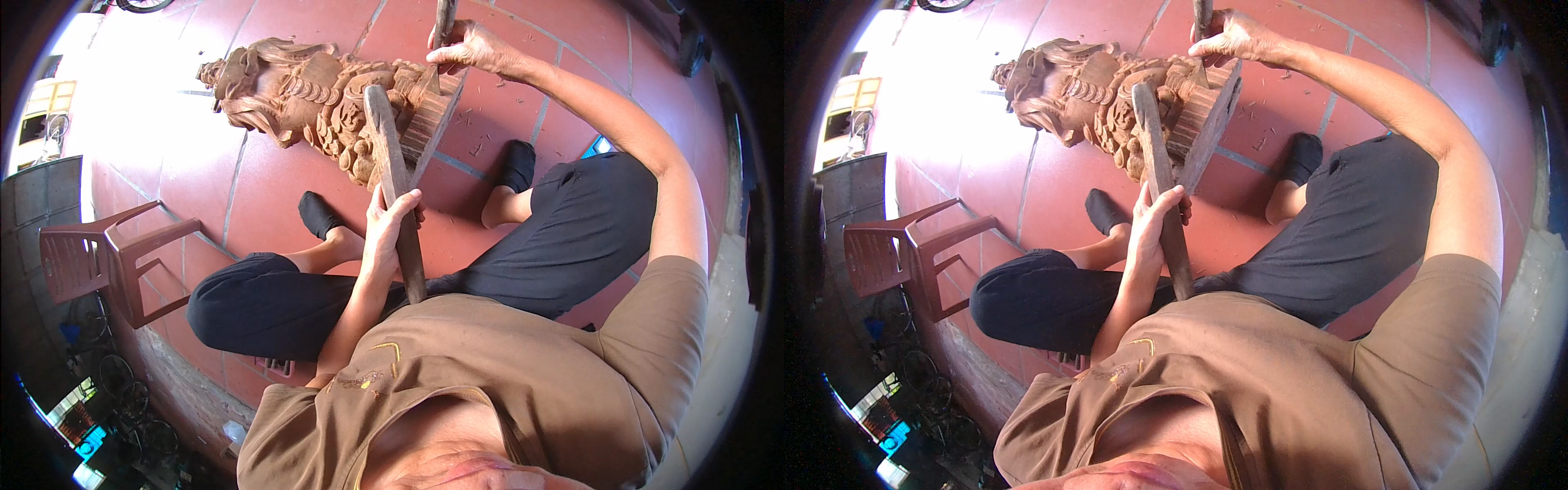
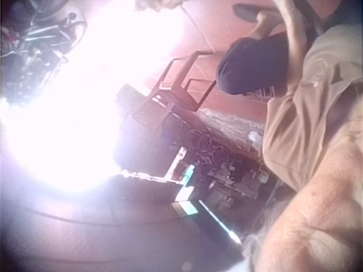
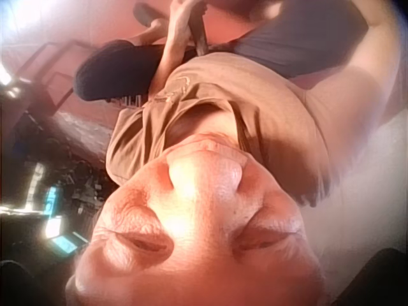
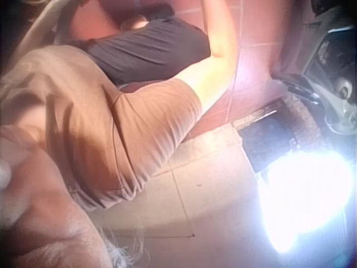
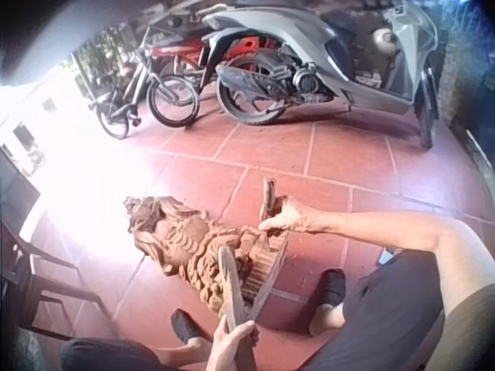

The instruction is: The person sits on the floor and carves a wooden block using a chisel and mallet. They repeatedly strike the chisel to shape the wood, occasionally adjusting the block's position.

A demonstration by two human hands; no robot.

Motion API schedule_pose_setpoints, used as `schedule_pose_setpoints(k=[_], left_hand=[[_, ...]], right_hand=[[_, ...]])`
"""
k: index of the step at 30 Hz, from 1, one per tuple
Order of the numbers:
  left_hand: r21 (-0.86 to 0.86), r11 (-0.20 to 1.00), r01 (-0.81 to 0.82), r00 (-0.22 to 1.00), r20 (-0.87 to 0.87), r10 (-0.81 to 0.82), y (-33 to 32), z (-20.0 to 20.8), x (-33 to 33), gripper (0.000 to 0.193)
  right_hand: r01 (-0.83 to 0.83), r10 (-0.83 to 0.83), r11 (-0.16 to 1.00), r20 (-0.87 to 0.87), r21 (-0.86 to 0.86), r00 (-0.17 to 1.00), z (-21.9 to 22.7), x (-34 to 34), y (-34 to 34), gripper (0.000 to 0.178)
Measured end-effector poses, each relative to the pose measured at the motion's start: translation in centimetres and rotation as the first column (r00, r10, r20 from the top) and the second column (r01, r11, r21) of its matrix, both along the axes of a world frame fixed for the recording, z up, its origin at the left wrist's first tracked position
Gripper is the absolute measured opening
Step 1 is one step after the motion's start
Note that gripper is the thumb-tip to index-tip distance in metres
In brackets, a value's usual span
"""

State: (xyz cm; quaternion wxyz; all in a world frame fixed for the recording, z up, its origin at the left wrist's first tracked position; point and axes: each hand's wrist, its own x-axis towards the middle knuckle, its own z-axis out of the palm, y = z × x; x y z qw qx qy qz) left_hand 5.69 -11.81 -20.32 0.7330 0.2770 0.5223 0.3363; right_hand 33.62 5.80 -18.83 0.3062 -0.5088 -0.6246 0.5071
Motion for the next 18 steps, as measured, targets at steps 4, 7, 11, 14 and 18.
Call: schedule_pose_setpoints(k=[4, 7, 11, 14, 18], left_hand=[[0.003, 1.000, 0.001, 1.000, -0.014, -0.001, -0.02, 0.11, 0.02, 0.028], [0.000, 1.000, 0.013, 1.000, -0.014, -0.013, 0.03, -0.22, -0.04, 0.027], [0.003, 1.000, 0.017, 1.000, 0.014, -0.017, -0.02, -0.49, -0.17, 0.027], [-0.026, 1.000, -0.008, 1.000, 0.013, 0.008, -0.09, -0.03, -0.01, 0.028], [-0.020, 1.000, 0.018, 1.000, -0.004, -0.018, 0.03, 0.13, -0.09, 0.030]], right_hand=[[-0.014, 0.014, 1.000, -0.018, -0.008, 1.000, 0.29, 0.03, -0.20, 0.026], [-0.052, 0.052, 0.998, -0.003, -0.023, 0.999, 0.55, 0.29, -0.15, 0.026], [-0.011, 0.011, 1.000, 0.003, 0.012, 1.000, 0.11, 0.16, -0.46, 0.026], [-0.005, 0.005, 1.000, 0.014, -0.004, 1.000, 0.57, -0.06, -0.52, 0.025], [-0.014, 0.013, 1.000, 0.055, 0.023, 0.998, 0.78, -0.01, -0.58, 0.023]])
